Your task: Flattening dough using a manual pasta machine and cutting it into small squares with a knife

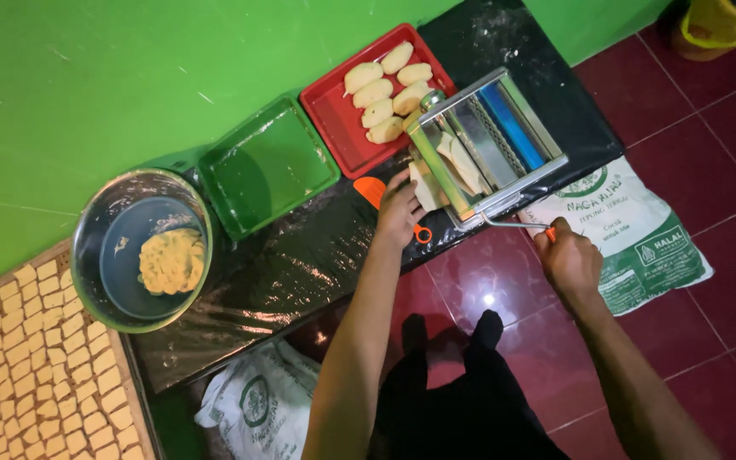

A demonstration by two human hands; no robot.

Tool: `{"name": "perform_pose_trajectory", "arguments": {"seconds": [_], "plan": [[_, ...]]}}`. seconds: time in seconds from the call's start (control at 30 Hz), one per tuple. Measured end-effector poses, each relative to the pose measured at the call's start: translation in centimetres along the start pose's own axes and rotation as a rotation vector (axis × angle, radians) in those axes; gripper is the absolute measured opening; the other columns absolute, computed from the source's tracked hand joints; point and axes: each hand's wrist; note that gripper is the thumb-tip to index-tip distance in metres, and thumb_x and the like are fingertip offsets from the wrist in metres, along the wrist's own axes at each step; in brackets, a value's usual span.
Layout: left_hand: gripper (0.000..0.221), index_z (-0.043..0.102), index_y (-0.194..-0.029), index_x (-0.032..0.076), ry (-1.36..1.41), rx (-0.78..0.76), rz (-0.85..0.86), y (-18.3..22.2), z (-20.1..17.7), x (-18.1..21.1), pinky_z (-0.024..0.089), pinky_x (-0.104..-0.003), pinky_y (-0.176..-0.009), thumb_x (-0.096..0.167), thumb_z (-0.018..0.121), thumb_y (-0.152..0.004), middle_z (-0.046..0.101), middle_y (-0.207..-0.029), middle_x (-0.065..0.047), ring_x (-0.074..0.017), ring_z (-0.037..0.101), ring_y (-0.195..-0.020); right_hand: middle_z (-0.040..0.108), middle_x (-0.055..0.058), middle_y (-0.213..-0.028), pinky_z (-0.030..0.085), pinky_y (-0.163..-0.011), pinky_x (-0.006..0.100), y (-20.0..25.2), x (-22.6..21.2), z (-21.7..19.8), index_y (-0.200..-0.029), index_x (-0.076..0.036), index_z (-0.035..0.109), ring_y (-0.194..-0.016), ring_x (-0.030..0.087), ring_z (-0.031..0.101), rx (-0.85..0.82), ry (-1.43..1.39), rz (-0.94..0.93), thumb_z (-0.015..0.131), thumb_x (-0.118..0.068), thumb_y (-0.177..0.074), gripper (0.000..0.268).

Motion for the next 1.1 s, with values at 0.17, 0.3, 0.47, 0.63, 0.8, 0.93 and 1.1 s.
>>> {"name": "perform_pose_trajectory", "arguments": {"seconds": [0.17, 0.3, 0.47, 0.63, 0.8, 0.93, 1.1], "plan": [[0.042, 0.053, -0.140, 0.021, 0.034, 0.005, -0.043, -0.5, -1.1, -0.4, 0.058, -0.049, -0.092, 0.027, 0.066, -0.100, 0.069, -0.115, -0.015, -0.0298, 0.070, -0.107, 0.076, 0.030, -0.098, 0.058, -0.088, 0.058, -0.2, -0.7, 2.6, -0.116, -0.011, 0.061, -0.101, 0.049, 0.074, -0.123, 0.033, 0.023, 0.050, -0.040, -0.103, 0.034], [0.038, 0.054, -0.138, 0.022, 0.067, -0.002, -0.070, -1.3, -1.8, -0.8, 0.057, -0.051, -0.093, 0.031, 0.064, -0.102, 0.070, -0.115, -0.013, -0.0302, 0.070, -0.108, 0.076, 0.032, -0.104, 0.056, -0.092, 0.061, -0.2, -1.3, 3.2, -0.120, -0.008, 0.060, -0.107, 0.052, 0.072, -0.197, -0.002, 0.009, 0.053, -0.037, -0.103, 0.034], [0.038, 0.050, -0.140, 0.021, 0.070, 0.011, -0.091, 0.5, -1.4, -0.4, 0.056, -0.051, -0.095, 0.030, 0.058, -0.104, 0.069, -0.116, -0.012, -0.0281, 0.069, -0.109, 0.077, 0.030, -0.102, 0.059, -0.088, 0.056, 0.6, -2.0, 5.3, -0.115, -0.005, 0.066, -0.105, 0.048, 0.074, -0.262, 0.049, -0.008, 0.053, -0.038, -0.101, 0.037], [0.037, 0.050, -0.140, 0.020, 0.059, 0.009, -0.102, 0.7, -1.5, -0.2, 0.056, -0.050, -0.095, 0.030, 0.057, -0.105, 0.069, -0.116, -0.011, -0.0276, 0.069, -0.109, 0.076, 0.032, -0.100, 0.060, -0.086, 0.056, 1.9, -3.5, 4.1, -0.116, -0.003, 0.066, -0.105, 0.048, 0.074, -0.264, 0.052, -0.046, 0.054, -0.035, -0.100, 0.037], [0.038, 0.050, -0.141, 0.020, 0.064, 0.000, -0.100, 0.8, -1.5, -0.1, 0.056, -0.050, -0.096, 0.030, 0.057, -0.105, 0.068, -0.115, -0.010, -0.0270, 0.069, -0.109, 0.077, 0.028, -0.096, 0.060, -0.087, 0.052, 1.1, -1.8, 7.9, -0.119, -0.007, 0.069, -0.104, 0.045, 0.075, -0.212, 0.057, -0.130, 0.051, -0.043, -0.098, 0.045], [0.039, 0.049, -0.141, 0.019, 0.063, -0.002, -0.088, 1.0, -1.8, -0.2, 0.056, -0.050, -0.096, 0.030, 0.057, -0.105, 0.068, -0.116, -0.011, -0.0274, 0.068, -0.109, 0.077, 0.029, -0.095, 0.058, -0.087, 0.054, 2.5, -2.7, 9.7, -0.111, -0.005, 0.070, -0.105, 0.047, 0.073, -0.267, -0.061, -0.112, 0.049, -0.047, -0.097, 0.049], [0.040, 0.049, -0.142, 0.020, 0.045, -0.010, -0.078, 1.3, -1.7, 0.5, 0.056, -0.050, -0.096, 0.030, 0.059, -0.104, 0.068, -0.118, -0.012, -0.0280, 0.068, -0.110, 0.078, 0.025, -0.093, 0.058, -0.085, 0.054, 3.0, -2.7, 11.3, -0.108, -0.008, 0.074, -0.104, 0.045, 0.073, -0.257, -0.127, -0.074, 0.051, -0.045, -0.094, 0.045]]}}
Point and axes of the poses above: each hand's wrist, its own y-axis away from the middle knuckle, its own z-axis out of the palm, x = y × z
